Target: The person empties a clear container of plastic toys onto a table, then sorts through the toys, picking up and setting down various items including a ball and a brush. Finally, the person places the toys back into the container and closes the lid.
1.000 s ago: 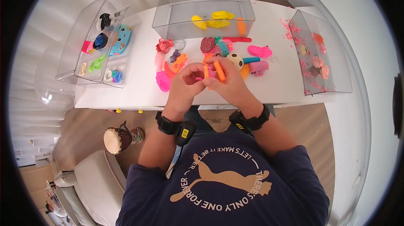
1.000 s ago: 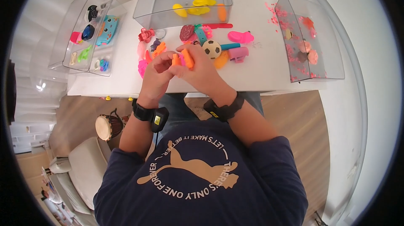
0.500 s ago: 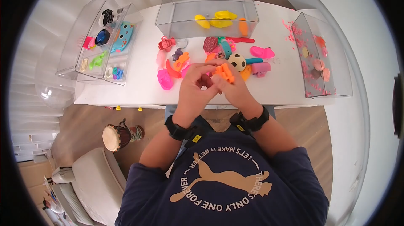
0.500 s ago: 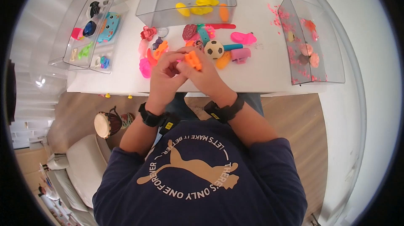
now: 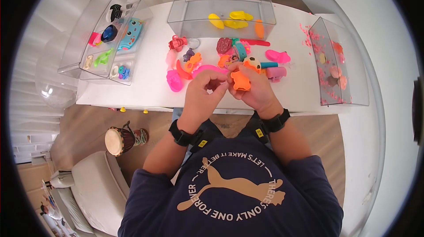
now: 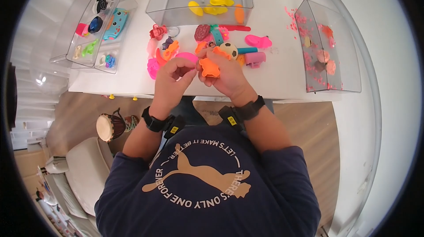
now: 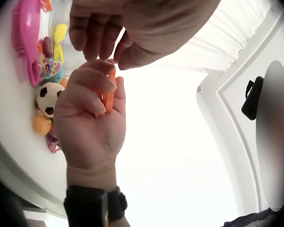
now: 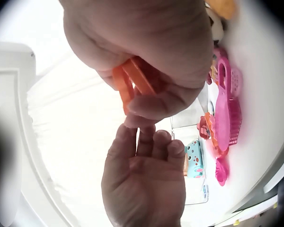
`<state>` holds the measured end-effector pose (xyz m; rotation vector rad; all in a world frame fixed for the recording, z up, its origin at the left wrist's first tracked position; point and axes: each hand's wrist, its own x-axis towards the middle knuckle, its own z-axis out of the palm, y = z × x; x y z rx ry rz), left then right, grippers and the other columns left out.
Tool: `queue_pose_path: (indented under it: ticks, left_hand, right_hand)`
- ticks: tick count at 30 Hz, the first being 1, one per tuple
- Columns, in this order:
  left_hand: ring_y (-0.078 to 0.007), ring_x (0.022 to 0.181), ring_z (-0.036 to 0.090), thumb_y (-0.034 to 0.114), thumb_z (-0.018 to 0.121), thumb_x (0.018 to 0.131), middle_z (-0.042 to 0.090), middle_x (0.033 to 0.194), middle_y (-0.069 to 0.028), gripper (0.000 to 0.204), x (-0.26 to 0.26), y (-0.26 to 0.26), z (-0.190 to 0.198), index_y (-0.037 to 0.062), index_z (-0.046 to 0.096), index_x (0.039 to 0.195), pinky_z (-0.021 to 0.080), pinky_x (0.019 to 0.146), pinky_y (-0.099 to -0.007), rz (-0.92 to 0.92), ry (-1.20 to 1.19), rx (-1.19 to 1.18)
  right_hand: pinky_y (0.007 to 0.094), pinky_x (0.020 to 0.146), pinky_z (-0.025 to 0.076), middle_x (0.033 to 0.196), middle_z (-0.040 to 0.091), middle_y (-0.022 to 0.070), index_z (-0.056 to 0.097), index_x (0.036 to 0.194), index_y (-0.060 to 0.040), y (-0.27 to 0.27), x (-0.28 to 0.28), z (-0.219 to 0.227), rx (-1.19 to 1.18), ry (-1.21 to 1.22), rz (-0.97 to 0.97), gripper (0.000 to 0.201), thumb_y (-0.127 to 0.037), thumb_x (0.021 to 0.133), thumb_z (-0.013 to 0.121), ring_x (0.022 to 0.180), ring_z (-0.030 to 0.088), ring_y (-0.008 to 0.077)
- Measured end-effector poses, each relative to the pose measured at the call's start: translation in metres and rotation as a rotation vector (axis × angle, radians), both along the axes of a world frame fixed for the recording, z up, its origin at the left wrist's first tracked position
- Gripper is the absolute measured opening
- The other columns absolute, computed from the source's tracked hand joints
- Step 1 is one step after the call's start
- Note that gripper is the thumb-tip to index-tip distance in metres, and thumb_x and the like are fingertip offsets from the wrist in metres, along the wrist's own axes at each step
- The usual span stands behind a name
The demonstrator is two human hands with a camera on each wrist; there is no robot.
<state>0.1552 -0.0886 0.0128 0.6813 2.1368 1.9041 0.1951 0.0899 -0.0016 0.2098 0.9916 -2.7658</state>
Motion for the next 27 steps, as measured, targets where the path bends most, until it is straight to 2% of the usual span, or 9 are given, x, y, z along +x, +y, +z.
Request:
queue_pose_path:
  ticks: [5,8,11,14,17,20,23,26,27]
  left_hand:
    - [-0.0117,0.075,0.063,0.003,0.069,0.086,0.066,0.089,-0.005,0.012,-0.006,-0.026,-0.022,0.002,0.066,0.097,0.051,0.071,-0.0255,0.163,0.063,-0.052]
    - [-0.0161,0.078,0.064,0.0,0.068,0.083,0.066,0.092,-0.0077,0.014,-0.01,-0.05,-0.032,0.0016,0.066,0.097,0.051,0.071,-0.0276,0.387,0.287,-0.155]
    - [-0.0251,0.09,0.062,-0.002,0.067,0.08,0.063,0.1,-0.0125,0.017,-0.024,-0.079,-0.048,0.0016,0.065,0.097,0.051,0.078,-0.0341,0.595,0.461,-0.308]
    - [-0.0334,0.101,0.057,0.0,0.068,0.077,0.061,0.106,-0.0162,0.019,-0.044,-0.107,-0.079,0.0016,0.064,0.096,0.048,0.088,-0.0415,0.702,0.533,-0.454]
    - [-0.0362,0.105,0.054,0.003,0.069,0.077,0.06,0.108,-0.0175,0.02,-0.058,-0.119,-0.096,0.0012,0.063,0.096,0.044,0.094,-0.0459,0.753,0.609,-0.606]
    - [-0.0368,0.106,0.053,0.005,0.07,0.077,0.059,0.11,-0.0179,0.02,-0.061,-0.118,-0.097,0.0008,0.063,0.095,0.043,0.094,-0.0469,0.776,0.625,-0.638]
    - [-0.037,0.107,0.053,0.006,0.07,0.077,0.059,0.111,-0.0182,0.02,-0.062,-0.115,-0.097,0.0007,0.064,0.096,0.044,0.093,-0.0469,0.773,0.663,-0.633]
    - [-0.0369,0.106,0.053,0.006,0.069,0.077,0.059,0.11,-0.0177,0.021,-0.06,-0.116,-0.098,0.0008,0.064,0.096,0.044,0.093,-0.047,0.767,0.653,-0.658]
    - [-0.0368,0.106,0.053,0.006,0.068,0.077,0.059,0.109,-0.0174,0.021,-0.061,-0.116,-0.098,0.0009,0.065,0.097,0.044,0.093,-0.047,0.764,0.644,-0.67]
  right_hand:
    - [0.0212,0.055,0.044,0.086,0.064,0.0034,0.063,0.108,-0.0066,0.007,-0.009,0.024,0.651,0.073,-0.065,0.022,-0.026,0.096,0.063,0.067,0.059,0.0102]
    - [0.0218,0.056,0.045,0.082,0.063,0.0009,0.065,0.099,-0.0049,0.025,-0.036,0.048,0.893,0.106,-0.185,0.024,-0.028,0.094,0.068,0.067,0.057,0.0073]
    - [0.0249,0.058,0.046,0.08,0.064,0.0006,0.066,0.094,-0.0038,0.056,-0.079,0.087,1.075,0.098,-0.248,0.03,-0.032,0.089,0.072,0.069,0.057,0.0073]
    - [0.0248,0.055,0.045,0.077,0.06,-0.0016,0.065,0.098,-0.0065,0.087,-0.132,0.098,1.421,0.155,-0.315,0.03,-0.034,0.087,0.072,0.066,0.054,0.0082]
    - [0.0353,0.063,0.051,0.081,0.066,0.0107,0.065,0.094,-0.0008,0.107,-0.164,0.106,1.669,-0.003,-0.158,0.037,-0.035,0.082,0.073,0.072,0.065,0.0215]
    - [0.0403,0.073,0.053,0.089,0.069,0.0186,0.066,0.099,0.0002,0.12,-0.183,0.091,1.926,0.102,-0.177,0.037,-0.031,0.081,0.071,0.082,0.068,0.0325]
    - [0.042,0.083,0.053,0.098,0.07,0.0222,0.066,0.106,0.0011,0.123,-0.186,0.089,1.971,0.067,-0.157,0.039,-0.027,0.078,0.069,0.093,0.067,0.038]
    - [0.0402,0.087,0.052,0.102,0.07,0.0227,0.065,0.112,0.0022,0.117,-0.183,0.098,2.099,0.045,0.089,0.044,-0.024,0.076,0.068,0.097,0.067,0.0365]
    - [0.04,0.087,0.052,0.103,0.07,0.0228,0.065,0.114,0.0022,0.118,-0.184,0.095,2.117,0.095,0.052,0.046,-0.024,0.076,0.068,0.097,0.067,0.0361]
